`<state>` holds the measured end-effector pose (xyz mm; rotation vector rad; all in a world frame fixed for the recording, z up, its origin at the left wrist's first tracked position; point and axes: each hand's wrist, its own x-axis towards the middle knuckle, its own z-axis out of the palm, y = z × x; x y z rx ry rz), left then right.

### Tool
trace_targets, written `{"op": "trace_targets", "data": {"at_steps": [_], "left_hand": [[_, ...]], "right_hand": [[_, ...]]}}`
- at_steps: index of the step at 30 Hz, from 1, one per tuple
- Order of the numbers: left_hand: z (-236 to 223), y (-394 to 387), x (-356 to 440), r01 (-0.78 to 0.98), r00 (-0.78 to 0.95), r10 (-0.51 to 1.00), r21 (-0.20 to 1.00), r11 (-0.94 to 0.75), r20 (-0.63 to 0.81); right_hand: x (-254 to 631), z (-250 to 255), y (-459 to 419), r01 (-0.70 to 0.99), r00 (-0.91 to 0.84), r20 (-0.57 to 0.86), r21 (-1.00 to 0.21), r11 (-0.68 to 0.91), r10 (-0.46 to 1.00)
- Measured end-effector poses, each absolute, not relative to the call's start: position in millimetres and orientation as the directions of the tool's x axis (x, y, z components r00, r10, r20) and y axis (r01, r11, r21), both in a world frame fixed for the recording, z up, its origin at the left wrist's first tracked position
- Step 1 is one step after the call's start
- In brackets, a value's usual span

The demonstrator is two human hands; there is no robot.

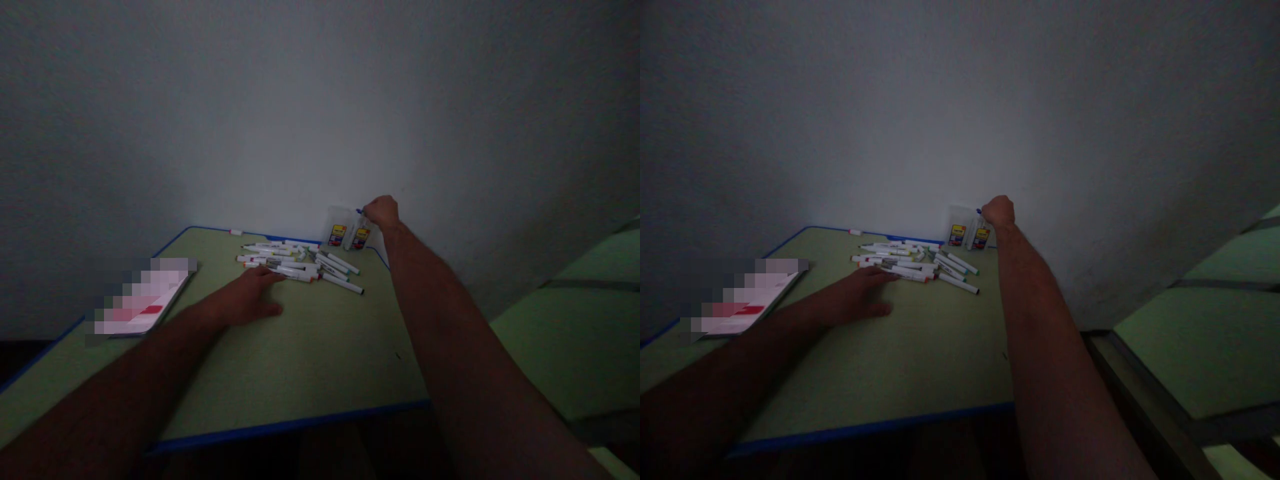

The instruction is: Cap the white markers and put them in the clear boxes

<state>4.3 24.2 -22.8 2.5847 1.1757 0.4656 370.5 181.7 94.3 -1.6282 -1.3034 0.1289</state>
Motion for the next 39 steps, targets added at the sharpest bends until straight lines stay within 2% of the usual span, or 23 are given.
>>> {"op": "trace_targets", "data": {"at_steps": [3, 5, 8, 15, 18, 20, 24, 30, 34, 39], "left_hand": [[-23.5, 25.2, 3.6, 0.681, 0.619, 0.762, 0.354, -0.641, 0.190], [-21.4, 23.7, 4.5, 0.692, 0.615, 0.767, 0.341, -0.636, 0.182], [-17.9, 21.0, 6.4, 0.711, 0.616, 0.771, 0.307, -0.633, 0.162], [-16.4, 23.6, 5.8, 0.688, 0.651, 0.739, 0.277, -0.670, 0.172], [-9.8, 21.0, 3.8, 0.729, 0.601, 0.786, 0.304, -0.613, 0.144], [-3.8, 18.3, 1.0, 0.797, 0.506, 0.853, 0.309, -0.519, 0.130], [6.2, 17.8, -8.8, 0.917, 0.214, 0.961, 0.302, -0.260, 0.176], [7.7, 29.7, -22.5, 0.925, -0.068, 0.955, 0.376, -0.048, 0.290], [2.5, 34.1, -24.9, 0.922, -0.099, 0.939, 0.386, -0.039, 0.331], [-0.5, 30.6, -21.2, 0.922, -0.090, 0.957, 0.387, -0.025, 0.277]], "right_hand": [[363.8, 93.2, 166.4, 0.818, 0.383, 0.567, -0.575, 0.017, 0.729], [358.0, 89.0, 155.1, 0.839, 0.387, 0.624, -0.544, 0.021, 0.679], [347.8, 78.4, 136.3, 0.793, 0.420, 0.619, -0.606, 0.064, 0.663], [318.3, 46.8, 92.7, 0.617, 0.458, 0.463, -0.780, 0.104, 0.759], [303.5, 31.5, 80.6, 0.580, 0.400, 0.420, -0.804, 0.130, 0.815], [294.6, 21.1, 73.8, 0.568, 0.364, 0.411, -0.809, 0.150, 0.836], [285.3, 4.6, 59.7, 0.682, 0.292, 0.466, -0.714, 0.160, 0.835], [286.1, -4.5, 47.4, 0.807, 0.165, 0.493, -0.565, 0.170, 0.854], [278.6, -10.7, 46.8, 0.841, 0.037, 0.497, -0.485, 0.241, 0.867], [262.6, -16.1, 41.1, 0.861, -0.128, 0.452, -0.391, 0.325, 0.883]]}}
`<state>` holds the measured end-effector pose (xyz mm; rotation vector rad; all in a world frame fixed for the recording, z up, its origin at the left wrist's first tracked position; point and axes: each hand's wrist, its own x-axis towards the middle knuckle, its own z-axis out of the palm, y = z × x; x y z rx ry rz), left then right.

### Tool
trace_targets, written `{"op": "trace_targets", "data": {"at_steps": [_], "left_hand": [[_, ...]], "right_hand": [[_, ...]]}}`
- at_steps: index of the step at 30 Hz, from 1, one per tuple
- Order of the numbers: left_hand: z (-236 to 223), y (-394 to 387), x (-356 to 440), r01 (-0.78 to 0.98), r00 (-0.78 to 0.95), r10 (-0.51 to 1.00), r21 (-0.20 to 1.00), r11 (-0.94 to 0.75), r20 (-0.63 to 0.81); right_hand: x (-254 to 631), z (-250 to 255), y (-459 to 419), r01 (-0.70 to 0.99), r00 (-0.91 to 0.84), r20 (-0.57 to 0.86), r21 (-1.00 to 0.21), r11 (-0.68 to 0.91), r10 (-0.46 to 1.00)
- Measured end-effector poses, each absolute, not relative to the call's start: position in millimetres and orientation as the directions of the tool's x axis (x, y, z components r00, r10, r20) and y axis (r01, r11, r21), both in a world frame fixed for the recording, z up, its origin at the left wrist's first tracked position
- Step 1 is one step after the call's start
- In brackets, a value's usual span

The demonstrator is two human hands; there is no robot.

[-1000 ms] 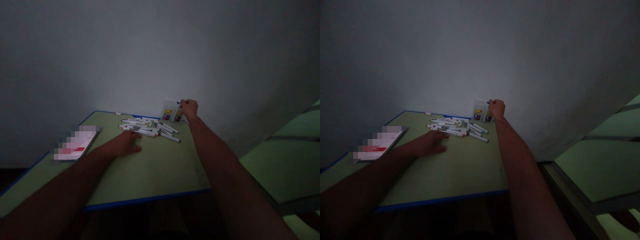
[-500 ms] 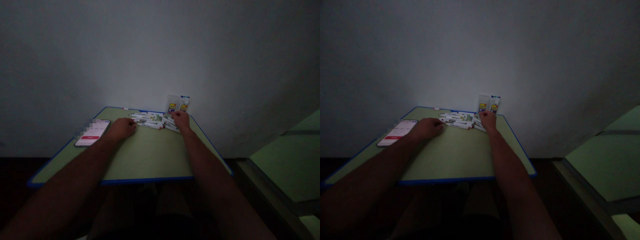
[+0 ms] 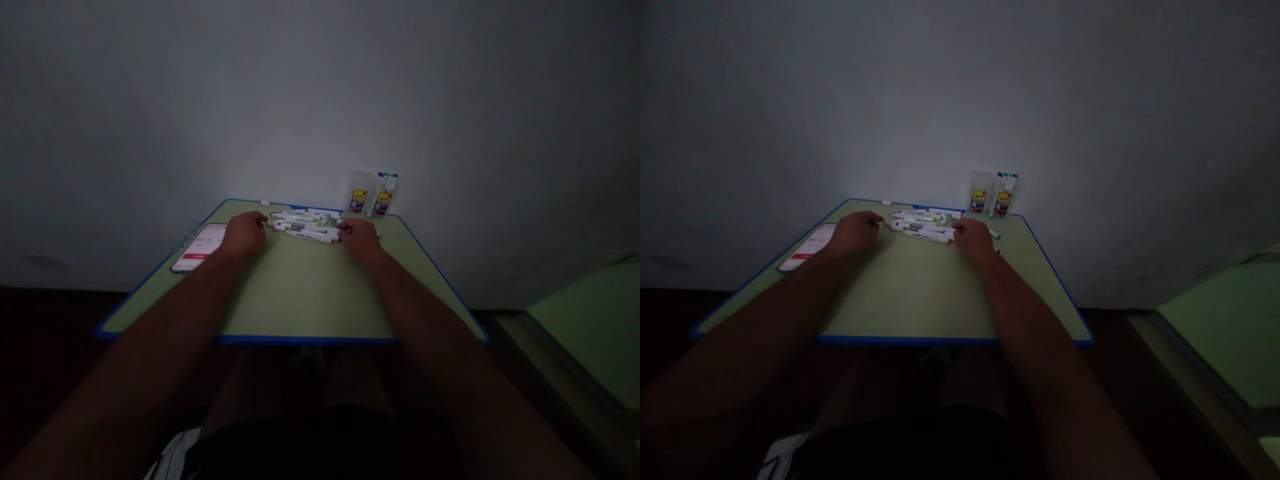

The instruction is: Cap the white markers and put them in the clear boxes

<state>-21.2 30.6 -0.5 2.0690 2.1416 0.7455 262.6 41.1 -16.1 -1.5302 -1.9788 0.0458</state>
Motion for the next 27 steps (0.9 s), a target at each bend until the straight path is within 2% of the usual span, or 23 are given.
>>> {"op": "trace_targets", "data": {"at_steps": [10, 18, 22, 27], "left_hand": [[-12.6, 38.2, -25.0, 0.929, -0.016, 0.975, 0.365, -0.068, 0.223], [-23.4, 45.3, -28.8, 0.933, 0.025, 0.967, 0.343, -0.114, 0.252], [-22.8, 45.1, -28.0, 0.936, 0.033, 0.973, 0.333, -0.110, 0.228], [-18.6, 42.0, -24.9, 0.935, 0.021, 0.978, 0.343, -0.092, 0.206]], "right_hand": [[251.6, -23.9, 36.3, 0.878, -0.349, 0.374, -0.190, 0.440, 0.859], [243.5, -27.0, 33.7, 0.883, -0.424, 0.317, -0.063, 0.465, 0.849], [244.3, -25.4, 33.5, 0.876, -0.447, 0.324, -0.033, 0.482, 0.834], [245.3, -21.9, 29.5, 0.890, -0.402, 0.353, -0.065, 0.451, 0.845]]}}
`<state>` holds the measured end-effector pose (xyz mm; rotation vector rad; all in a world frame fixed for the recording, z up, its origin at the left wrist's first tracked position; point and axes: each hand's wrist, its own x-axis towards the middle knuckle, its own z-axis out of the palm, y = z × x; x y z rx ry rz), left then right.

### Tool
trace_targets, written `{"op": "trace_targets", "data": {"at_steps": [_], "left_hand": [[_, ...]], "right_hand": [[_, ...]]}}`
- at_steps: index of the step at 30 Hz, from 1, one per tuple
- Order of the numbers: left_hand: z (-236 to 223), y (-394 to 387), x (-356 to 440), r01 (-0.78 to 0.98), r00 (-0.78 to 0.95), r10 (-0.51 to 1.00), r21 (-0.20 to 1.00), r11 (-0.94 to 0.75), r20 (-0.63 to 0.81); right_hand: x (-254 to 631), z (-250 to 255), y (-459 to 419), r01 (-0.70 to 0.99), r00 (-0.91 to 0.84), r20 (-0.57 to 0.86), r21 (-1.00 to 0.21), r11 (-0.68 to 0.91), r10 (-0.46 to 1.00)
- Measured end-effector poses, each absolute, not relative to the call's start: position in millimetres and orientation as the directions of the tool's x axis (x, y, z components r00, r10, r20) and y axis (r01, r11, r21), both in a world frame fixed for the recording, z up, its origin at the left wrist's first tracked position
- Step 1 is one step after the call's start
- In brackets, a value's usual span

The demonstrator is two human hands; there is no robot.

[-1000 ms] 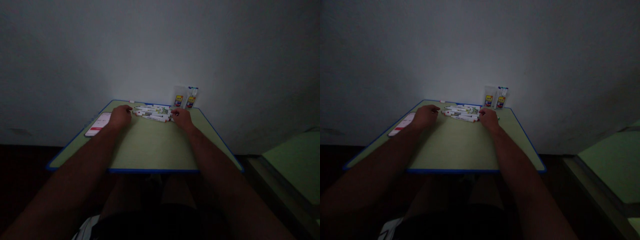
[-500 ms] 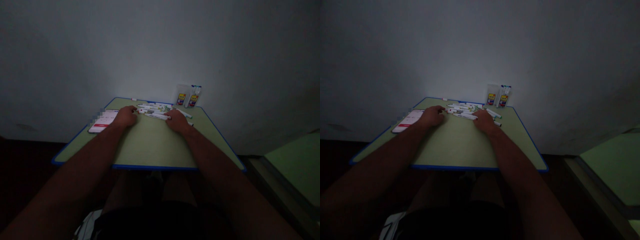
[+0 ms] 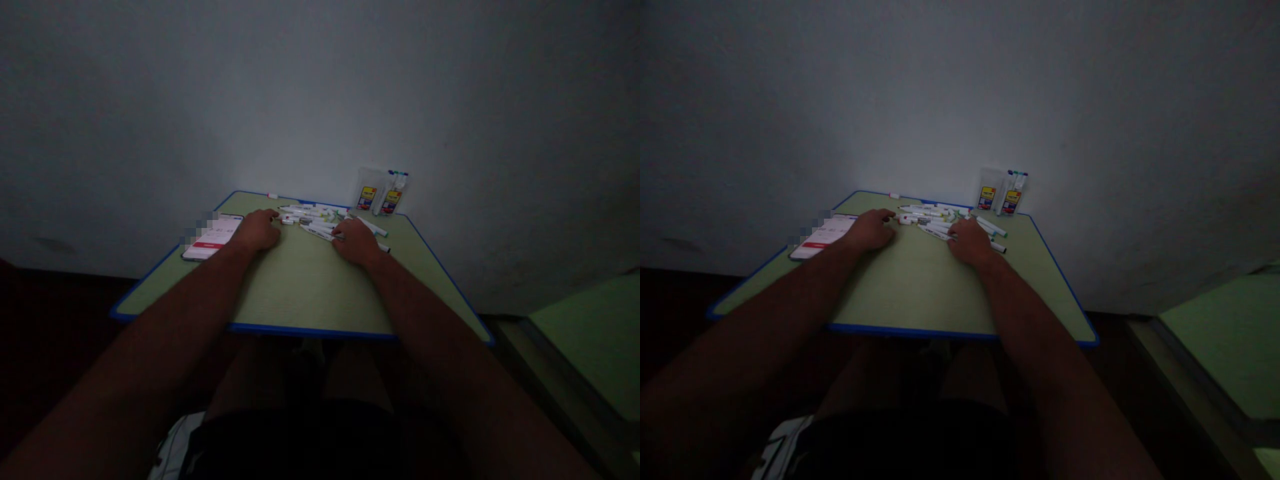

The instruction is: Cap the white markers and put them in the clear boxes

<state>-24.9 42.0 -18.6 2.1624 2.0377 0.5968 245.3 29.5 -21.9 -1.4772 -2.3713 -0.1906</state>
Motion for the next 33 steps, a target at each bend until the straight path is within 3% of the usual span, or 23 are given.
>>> {"op": "trace_targets", "data": {"at_steps": [8, 26, 29, 33], "left_hand": [[-17.9, 42.3, -24.0, 0.947, 0.051, 0.980, 0.302, -0.108, 0.193], [-14.7, 37.3, -19.7, 0.974, 0.072, 0.985, 0.201, -0.102, 0.155], [-17.8, 39.1, -19.3, 0.982, 0.110, 0.981, 0.135, -0.132, 0.161], [-21.9, 41.5, -17.8, 0.982, 0.153, 0.974, 0.086, -0.169, 0.168]], "right_hand": [[240.4, -22.1, 30.9, 0.875, -0.459, 0.289, -0.014, 0.483, 0.840], [238.9, -20.7, 26.2, 0.866, -0.451, 0.262, -0.104, 0.490, 0.853], [239.9, -18.0, 27.6, 0.886, -0.381, 0.252, -0.176, 0.430, 0.889], [245.7, -13.0, 33.0, 0.852, -0.249, 0.243, -0.406, 0.331, 0.938]]}}
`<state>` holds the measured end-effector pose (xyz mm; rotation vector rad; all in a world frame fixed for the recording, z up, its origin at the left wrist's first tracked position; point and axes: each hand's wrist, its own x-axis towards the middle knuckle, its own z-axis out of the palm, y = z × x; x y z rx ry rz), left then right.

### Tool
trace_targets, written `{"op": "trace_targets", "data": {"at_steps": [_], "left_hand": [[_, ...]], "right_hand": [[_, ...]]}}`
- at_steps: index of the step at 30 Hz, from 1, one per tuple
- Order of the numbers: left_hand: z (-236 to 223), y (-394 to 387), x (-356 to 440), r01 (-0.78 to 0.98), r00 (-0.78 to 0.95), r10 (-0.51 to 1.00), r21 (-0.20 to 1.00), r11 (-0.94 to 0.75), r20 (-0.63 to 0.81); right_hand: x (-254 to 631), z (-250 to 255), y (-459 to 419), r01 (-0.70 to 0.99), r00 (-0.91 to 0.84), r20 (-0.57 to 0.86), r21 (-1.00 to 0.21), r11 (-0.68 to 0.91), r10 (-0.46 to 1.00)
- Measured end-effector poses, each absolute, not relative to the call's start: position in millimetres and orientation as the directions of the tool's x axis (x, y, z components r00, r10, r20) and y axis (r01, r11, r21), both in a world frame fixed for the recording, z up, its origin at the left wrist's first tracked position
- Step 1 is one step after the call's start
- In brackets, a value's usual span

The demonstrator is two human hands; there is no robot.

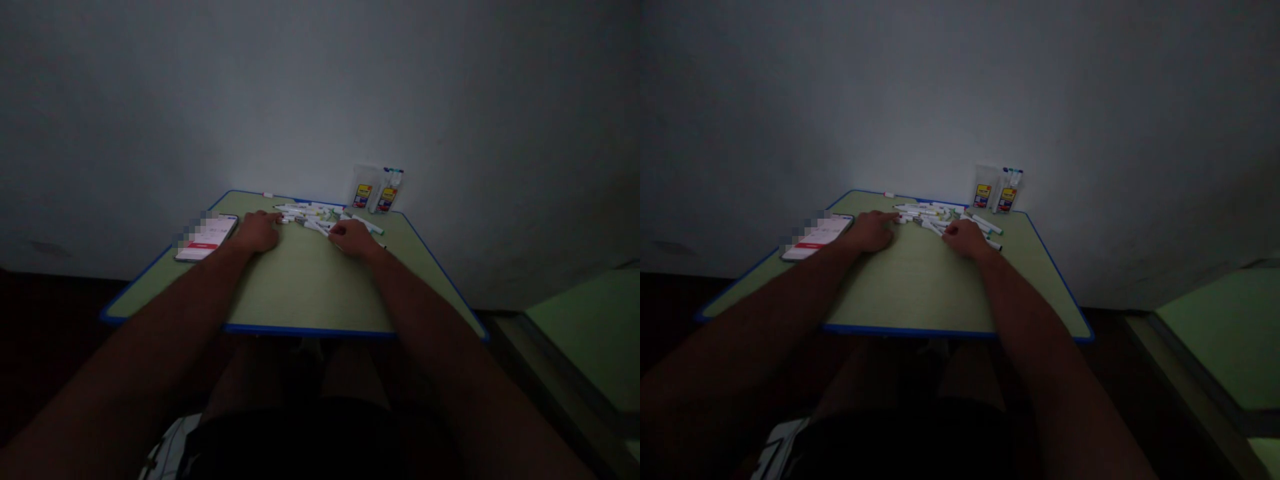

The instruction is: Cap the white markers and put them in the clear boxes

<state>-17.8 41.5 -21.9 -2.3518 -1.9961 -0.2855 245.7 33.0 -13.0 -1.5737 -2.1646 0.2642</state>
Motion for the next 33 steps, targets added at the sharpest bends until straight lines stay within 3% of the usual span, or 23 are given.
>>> {"op": "trace_targets", "data": {"at_steps": [5, 14, 20, 25, 33], "left_hand": [[-23.5, 42.0, -16.2, 0.977, 0.194, 0.969, 0.057, -0.204, 0.152], [-20.6, 40.0, -14.5, 0.977, 0.199, 0.966, 0.048, -0.210, 0.166], [-17.7, 37.0, -13.6, 0.974, 0.157, 0.963, 0.130, -0.188, 0.218], [-14.5, 32.3, -12.1, 0.967, 0.108, 0.971, 0.202, -0.152, 0.212], [-14.2, 33.9, -11.4, 0.974, 0.134, 0.972, 0.157, -0.165, 0.192]], "right_hand": [[256.7, -10.5, 39.2, 0.709, -0.127, 0.203, -0.666, 0.232, 0.971], [257.2, -9.5, 37.7, 0.415, -0.091, 0.063, -0.905, 0.095, 0.994], [253.9, -2.2, 31.6, 0.284, -0.090, -0.009, -0.959, 0.017, 0.996], [256.8, -4.6, 33.8, 0.275, -0.134, -0.010, -0.961, 0.028, 0.991], [259.1, -7.4, 34.4, 0.297, -0.138, -0.022, -0.955, 0.021, 0.990]]}}
